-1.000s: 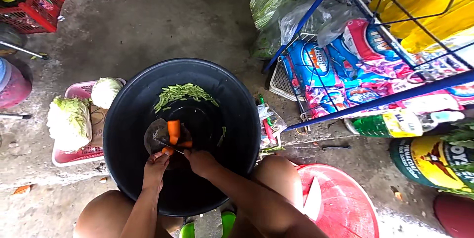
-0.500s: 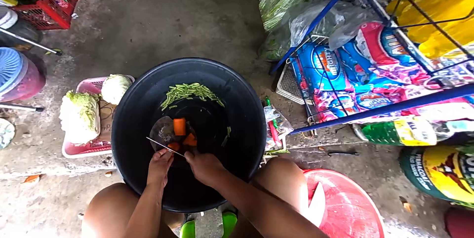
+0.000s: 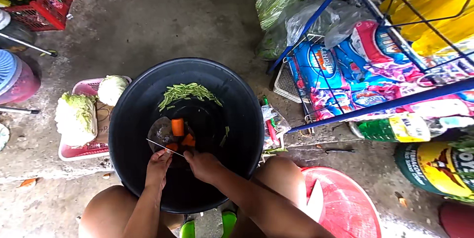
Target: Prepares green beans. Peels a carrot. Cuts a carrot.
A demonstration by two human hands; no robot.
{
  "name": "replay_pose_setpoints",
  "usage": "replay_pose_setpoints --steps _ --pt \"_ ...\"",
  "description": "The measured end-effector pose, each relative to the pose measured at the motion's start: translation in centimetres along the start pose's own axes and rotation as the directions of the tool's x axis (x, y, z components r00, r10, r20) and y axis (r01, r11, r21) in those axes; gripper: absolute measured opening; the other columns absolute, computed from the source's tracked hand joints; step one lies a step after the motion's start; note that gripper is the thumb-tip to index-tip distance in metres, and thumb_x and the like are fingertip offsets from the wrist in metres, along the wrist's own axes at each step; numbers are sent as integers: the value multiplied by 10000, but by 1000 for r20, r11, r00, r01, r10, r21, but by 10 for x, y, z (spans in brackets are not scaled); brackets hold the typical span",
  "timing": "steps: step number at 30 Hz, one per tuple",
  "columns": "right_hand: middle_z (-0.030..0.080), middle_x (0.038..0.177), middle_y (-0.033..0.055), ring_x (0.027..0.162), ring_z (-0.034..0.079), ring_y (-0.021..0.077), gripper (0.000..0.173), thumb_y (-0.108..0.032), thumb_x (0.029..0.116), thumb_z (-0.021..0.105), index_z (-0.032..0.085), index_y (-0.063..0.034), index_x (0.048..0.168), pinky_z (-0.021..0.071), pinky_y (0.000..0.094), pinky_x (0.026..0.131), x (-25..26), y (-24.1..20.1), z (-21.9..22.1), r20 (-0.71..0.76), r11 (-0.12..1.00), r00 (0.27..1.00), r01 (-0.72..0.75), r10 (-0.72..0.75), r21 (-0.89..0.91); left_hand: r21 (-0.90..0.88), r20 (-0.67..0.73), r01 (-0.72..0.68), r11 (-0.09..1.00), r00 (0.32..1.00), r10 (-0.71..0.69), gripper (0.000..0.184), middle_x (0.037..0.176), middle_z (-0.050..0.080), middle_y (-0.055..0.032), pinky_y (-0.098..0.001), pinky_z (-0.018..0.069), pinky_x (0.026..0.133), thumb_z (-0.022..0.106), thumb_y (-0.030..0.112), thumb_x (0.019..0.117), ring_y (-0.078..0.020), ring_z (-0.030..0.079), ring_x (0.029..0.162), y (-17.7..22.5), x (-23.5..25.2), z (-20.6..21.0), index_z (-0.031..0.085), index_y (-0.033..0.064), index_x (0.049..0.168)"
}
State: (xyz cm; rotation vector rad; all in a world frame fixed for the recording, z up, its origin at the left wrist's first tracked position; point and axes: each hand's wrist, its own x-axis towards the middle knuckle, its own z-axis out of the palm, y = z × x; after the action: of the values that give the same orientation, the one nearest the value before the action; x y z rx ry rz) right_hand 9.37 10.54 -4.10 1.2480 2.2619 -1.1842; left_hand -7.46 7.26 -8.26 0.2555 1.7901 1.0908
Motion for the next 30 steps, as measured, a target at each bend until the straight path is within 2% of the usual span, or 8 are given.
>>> replay_pose_setpoints --steps 6,10,14,21,26,30 --pt "582 1355 281 1081 678 474 425 -175 1118 376 395 -156 1542 559 620 887 7 1 7 -19 1000 1000 -14 14 -2 -4 -3 0 1000 1000 0 299 1177 640 -179 -300 573 866 644 46 1006 -178 671 987 0 2 -1 546 -52 1270" --pt "582 1371 276 1118 663 483 453 -106 1093 415 415 -159 1543 548 633 908 13 6 12 -22 998 998 -62 62 7 19 4 -8 1000 1000 8 325 1181 637 -179 -298 573 869 671 55 992 -180 669 989 -1 -1 2 543 -50 1273" --pt "616 1334 255 1117 667 475 439 -112 1092 410 442 -167 1526 545 643 909 23 13 16 -45 999 998 -45 46 23 32 -7 -18 999 1000 18 332 1204 634 -190 -309 578 875 650 90 1015 -185 676 985 1 2 2 547 -60 1293" --pt "597 1368 263 1183 635 479 480 -88 1080 431 428 -186 1550 524 650 950 40 23 23 -41 995 995 -88 90 35 18 -2 -5 1000 1000 5 336 1174 643 -192 -301 588 840 639 85 1020 -184 692 944 3 0 2 536 -59 1306" --pt "648 1291 240 1175 654 446 389 -232 1133 359 463 -143 1497 530 625 956 35 24 14 -66 998 997 -28 31 48 -76 -2 17 997 1000 -17 333 1165 646 -180 -295 597 825 630 80 1023 -181 702 933 1 -2 -1 523 -48 1312" --pt "642 1299 224 1149 668 428 378 -256 1138 341 481 -131 1466 552 603 922 3 1 -1 -107 999 994 36 -34 17 -125 -4 34 992 999 -35 300 1125 653 -160 -282 597 812 628 67 1021 -166 699 911 1 -4 -2 535 -42 1285"
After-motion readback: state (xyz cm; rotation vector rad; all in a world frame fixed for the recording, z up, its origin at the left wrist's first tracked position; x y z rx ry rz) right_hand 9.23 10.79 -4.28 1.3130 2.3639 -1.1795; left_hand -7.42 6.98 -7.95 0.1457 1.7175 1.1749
